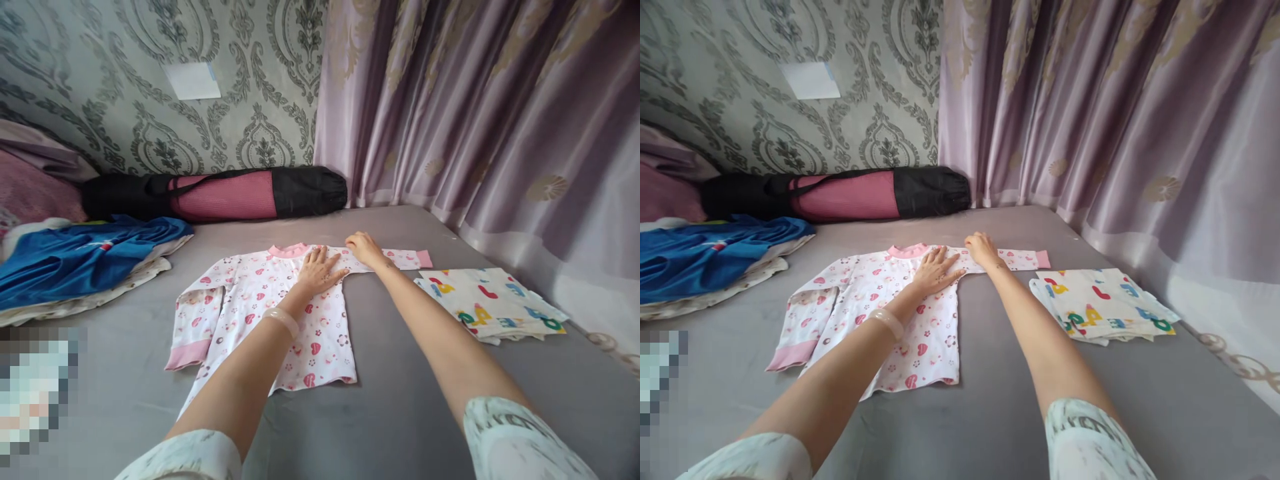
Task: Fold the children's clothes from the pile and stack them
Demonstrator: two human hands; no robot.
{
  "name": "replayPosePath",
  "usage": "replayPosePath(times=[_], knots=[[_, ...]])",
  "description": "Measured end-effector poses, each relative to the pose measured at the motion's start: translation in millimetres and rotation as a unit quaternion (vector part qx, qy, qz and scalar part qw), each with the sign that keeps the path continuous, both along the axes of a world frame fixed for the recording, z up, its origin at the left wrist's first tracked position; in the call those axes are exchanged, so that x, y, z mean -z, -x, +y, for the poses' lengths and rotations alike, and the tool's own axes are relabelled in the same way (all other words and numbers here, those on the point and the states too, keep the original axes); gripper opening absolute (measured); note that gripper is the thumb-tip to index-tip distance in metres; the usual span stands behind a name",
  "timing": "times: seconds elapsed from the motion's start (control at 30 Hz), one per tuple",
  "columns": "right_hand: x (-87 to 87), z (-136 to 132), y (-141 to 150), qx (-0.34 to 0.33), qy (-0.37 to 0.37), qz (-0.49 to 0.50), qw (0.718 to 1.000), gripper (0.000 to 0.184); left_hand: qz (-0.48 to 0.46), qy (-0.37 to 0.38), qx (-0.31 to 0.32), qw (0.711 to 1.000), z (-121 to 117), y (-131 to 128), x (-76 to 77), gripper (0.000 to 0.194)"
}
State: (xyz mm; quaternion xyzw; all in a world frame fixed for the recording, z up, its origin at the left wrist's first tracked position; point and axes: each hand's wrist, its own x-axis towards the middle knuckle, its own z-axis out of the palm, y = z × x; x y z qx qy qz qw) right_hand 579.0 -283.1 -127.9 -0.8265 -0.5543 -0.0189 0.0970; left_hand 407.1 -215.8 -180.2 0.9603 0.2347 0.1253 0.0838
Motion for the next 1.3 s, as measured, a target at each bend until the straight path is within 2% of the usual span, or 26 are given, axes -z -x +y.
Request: replayPosePath(times=[0.17,0.37,0.53,0.6,0.73,0.8,0.97,1.07,1.3], knots=[[9.1,16,9,0.022,0.038,0.009,0.999,0.023,0.010,0.006,0.007,1.000,0,1,-3.3,0.069],[29.7,16,12,0.062,-0.029,0.001,0.998,0.030,0.014,0.004,0.001,1.000,0,-1,-0.9,0.069],[31.0,9,29,0.108,-0.049,0.024,0.993,0.038,0.027,0.007,-0.023,0.999,0,-3,-0.6,0.088],[28.6,3,35,0.093,-0.027,0.044,0.994,0.039,0.036,-0.002,-0.026,0.999,0,-3,-1.3,0.091],[27.2,-14,33,-0.010,0.011,0.084,0.996,0.041,0.051,-0.009,-0.022,0.998,-1,-2,-3.0,0.096],[28.2,-23,29,-0.028,0.040,0.085,0.995,0.046,0.056,-0.005,-0.020,0.998,-1,-2,-4.1,0.098],[28.9,-38,17,0.023,0.118,0.080,0.990,0.062,0.060,-0.008,-0.013,0.998,-2,0,-5.1,0.088],[26.0,-44,7,0.065,0.144,0.087,0.984,0.062,0.054,-0.010,-0.018,0.998,-1,0,-4.0,0.081],[17.5,-65,-29,0.172,0.173,0.099,0.965,0.067,0.057,-0.013,-0.020,0.998,-1,-1,-3.6,0.085]])
